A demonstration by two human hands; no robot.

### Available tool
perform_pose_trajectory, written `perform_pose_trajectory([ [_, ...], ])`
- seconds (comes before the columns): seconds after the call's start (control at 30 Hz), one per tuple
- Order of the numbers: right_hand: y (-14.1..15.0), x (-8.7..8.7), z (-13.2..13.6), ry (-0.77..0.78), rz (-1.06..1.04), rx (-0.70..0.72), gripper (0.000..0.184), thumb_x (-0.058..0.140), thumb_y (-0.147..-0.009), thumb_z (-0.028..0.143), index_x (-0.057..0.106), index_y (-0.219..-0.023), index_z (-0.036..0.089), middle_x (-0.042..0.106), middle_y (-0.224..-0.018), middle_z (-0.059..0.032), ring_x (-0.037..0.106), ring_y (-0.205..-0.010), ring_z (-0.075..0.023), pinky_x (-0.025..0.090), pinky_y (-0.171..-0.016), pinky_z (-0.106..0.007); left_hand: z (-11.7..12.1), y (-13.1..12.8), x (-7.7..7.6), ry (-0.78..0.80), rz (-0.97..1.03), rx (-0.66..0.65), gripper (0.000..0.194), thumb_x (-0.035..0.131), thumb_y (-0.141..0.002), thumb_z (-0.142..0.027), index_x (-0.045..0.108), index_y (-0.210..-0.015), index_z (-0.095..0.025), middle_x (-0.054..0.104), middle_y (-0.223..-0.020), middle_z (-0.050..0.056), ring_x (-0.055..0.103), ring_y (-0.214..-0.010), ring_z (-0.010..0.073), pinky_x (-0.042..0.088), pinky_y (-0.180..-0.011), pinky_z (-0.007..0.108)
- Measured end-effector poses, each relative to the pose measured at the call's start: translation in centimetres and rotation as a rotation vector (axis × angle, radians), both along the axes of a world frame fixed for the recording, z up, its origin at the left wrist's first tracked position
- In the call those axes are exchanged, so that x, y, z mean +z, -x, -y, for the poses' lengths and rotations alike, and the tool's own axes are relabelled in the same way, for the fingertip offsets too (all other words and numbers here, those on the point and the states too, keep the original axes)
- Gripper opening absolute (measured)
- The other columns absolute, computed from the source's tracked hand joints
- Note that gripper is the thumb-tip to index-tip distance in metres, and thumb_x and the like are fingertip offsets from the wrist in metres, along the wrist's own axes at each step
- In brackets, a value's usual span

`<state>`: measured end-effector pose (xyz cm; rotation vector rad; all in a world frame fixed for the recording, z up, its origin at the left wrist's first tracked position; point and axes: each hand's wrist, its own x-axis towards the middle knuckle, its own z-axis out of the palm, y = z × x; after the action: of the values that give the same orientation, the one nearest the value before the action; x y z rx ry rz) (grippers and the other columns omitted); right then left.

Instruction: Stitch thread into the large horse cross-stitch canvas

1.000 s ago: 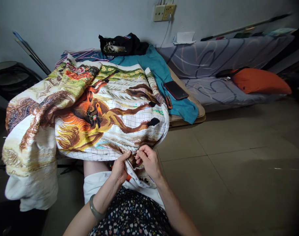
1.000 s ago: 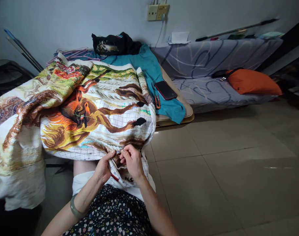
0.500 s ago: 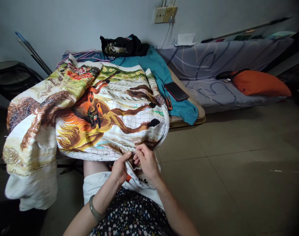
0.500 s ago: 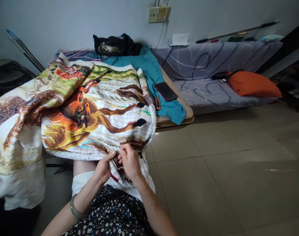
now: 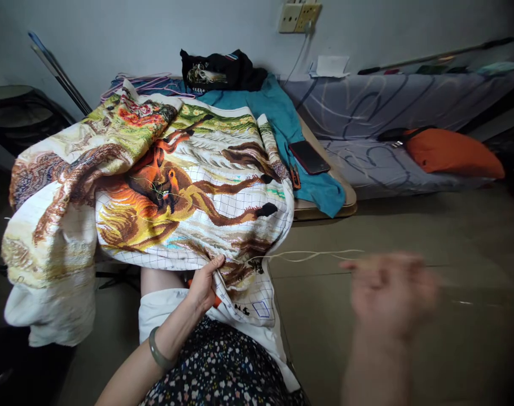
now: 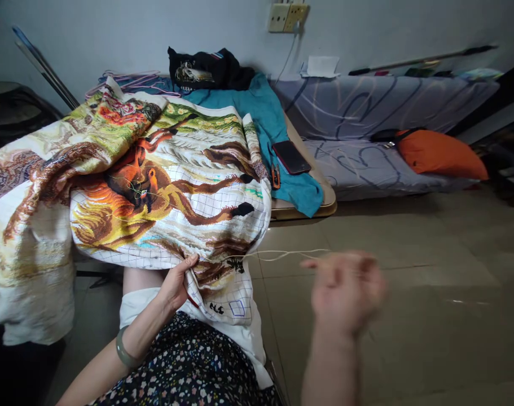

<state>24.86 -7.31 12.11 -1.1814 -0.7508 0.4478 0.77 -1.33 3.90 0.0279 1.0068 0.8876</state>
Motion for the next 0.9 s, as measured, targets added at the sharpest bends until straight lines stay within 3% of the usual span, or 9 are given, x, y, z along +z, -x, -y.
perform_pose_trajectory([
  [0.07, 5.1, -2.4, -1.4, 0.199, -0.033, 0.271, 0.013, 0.056, -0.082, 0.030, 0.051, -0.073, 0.021, 0.035, -0.044, 0.0091, 0.032, -0.036, -0.0076, 0.040, -0.040, -0.021, 0.0, 0.1, 0.2, 0.006, 0.000, -0.009, 0.026, 0.072, -0.062, -0.017, 0.066, -0.085, -0.009, 0.072, -0.076, 0.010, 0.068, -0.081, 0.0269, 0.050, -0.084, 0.040],
  [0.13, 9.0, -4.8, -1.9, 0.407, 0.074, 0.520, 0.010, 0.053, -0.083, 0.028, 0.056, -0.082, 0.019, 0.043, -0.048, 0.0062, 0.040, -0.040, -0.0080, 0.035, -0.039, -0.018, 0.0, 0.2, 0.3, 0.003, 0.011, -0.024, 0.023, 0.072, -0.063, -0.018, 0.065, -0.084, -0.009, 0.072, -0.076, 0.011, 0.068, -0.081, 0.0273, 0.050, -0.083, 0.040],
  [0.2, 11.1, -6.8, -1.7, 0.510, 0.218, 0.605, 0.015, 0.049, -0.085, 0.026, 0.060, -0.091, 0.017, 0.049, -0.053, 0.0040, 0.045, -0.045, -0.0083, 0.035, -0.041, -0.018, 0.0, 0.2, 0.5, 0.008, 0.029, -0.043, 0.020, 0.071, -0.065, -0.018, 0.065, -0.082, -0.009, 0.072, -0.075, 0.011, 0.068, -0.081, 0.0275, 0.051, -0.082, 0.040],
  [0.3, 12.0, -8.4, -1.4, 0.533, 0.344, 0.574, 0.022, 0.046, -0.086, 0.024, 0.064, -0.097, 0.017, 0.054, -0.056, 0.0017, 0.049, -0.049, -0.0092, 0.038, -0.046, -0.018, 0.0, 0.1, 0.6, 0.037, 0.029, -0.047, 0.018, 0.069, -0.066, -0.018, 0.064, -0.081, -0.010, 0.071, -0.073, 0.010, 0.068, -0.079, 0.0268, 0.051, -0.080, 0.040],
  [0.4, 11.8, -8.8, -1.6, 0.537, 0.360, 0.546, 0.023, 0.047, -0.087, 0.027, 0.066, -0.096, 0.017, 0.057, -0.056, 0.0007, 0.052, -0.050, -0.0102, 0.039, -0.047, -0.019, -0.1, 0.1, 0.7, 0.046, 0.023, -0.040, 0.015, 0.068, -0.066, -0.018, 0.064, -0.079, -0.010, 0.071, -0.072, 0.009, 0.068, -0.077, 0.0261, 0.051, -0.079, 0.039],
  [0.7, 11.6, -8.8, -2.0, 0.536, 0.387, 0.552, 0.025, 0.048, -0.086, 0.026, 0.068, -0.097, 0.017, 0.060, -0.056, -0.0007, 0.054, -0.051, -0.0119, 0.041, -0.049, -0.020, -0.1, 0.1, 0.6, 0.035, 0.040, -0.087, 0.021, 0.069, -0.066, -0.023, 0.064, -0.081, -0.010, 0.071, -0.073, 0.011, 0.068, -0.074, 0.0268, 0.052, -0.076, 0.040],
  [0.9, 11.8, -7.6, -2.3, 0.539, 0.543, 0.507, 0.024, 0.048, -0.084, 0.025, 0.070, -0.093, 0.018, 0.067, -0.068, -0.0042, 0.059, -0.057, -0.0153, 0.043, -0.054, -0.024, -0.1, 0.0, 0.5, 0.010, 0.035, -0.049, 0.019, 0.071, -0.064, -0.019, 0.064, -0.080, -0.010, 0.071, -0.072, 0.009, 0.068, -0.075, 0.0256, 0.052, -0.077, 0.038],
])
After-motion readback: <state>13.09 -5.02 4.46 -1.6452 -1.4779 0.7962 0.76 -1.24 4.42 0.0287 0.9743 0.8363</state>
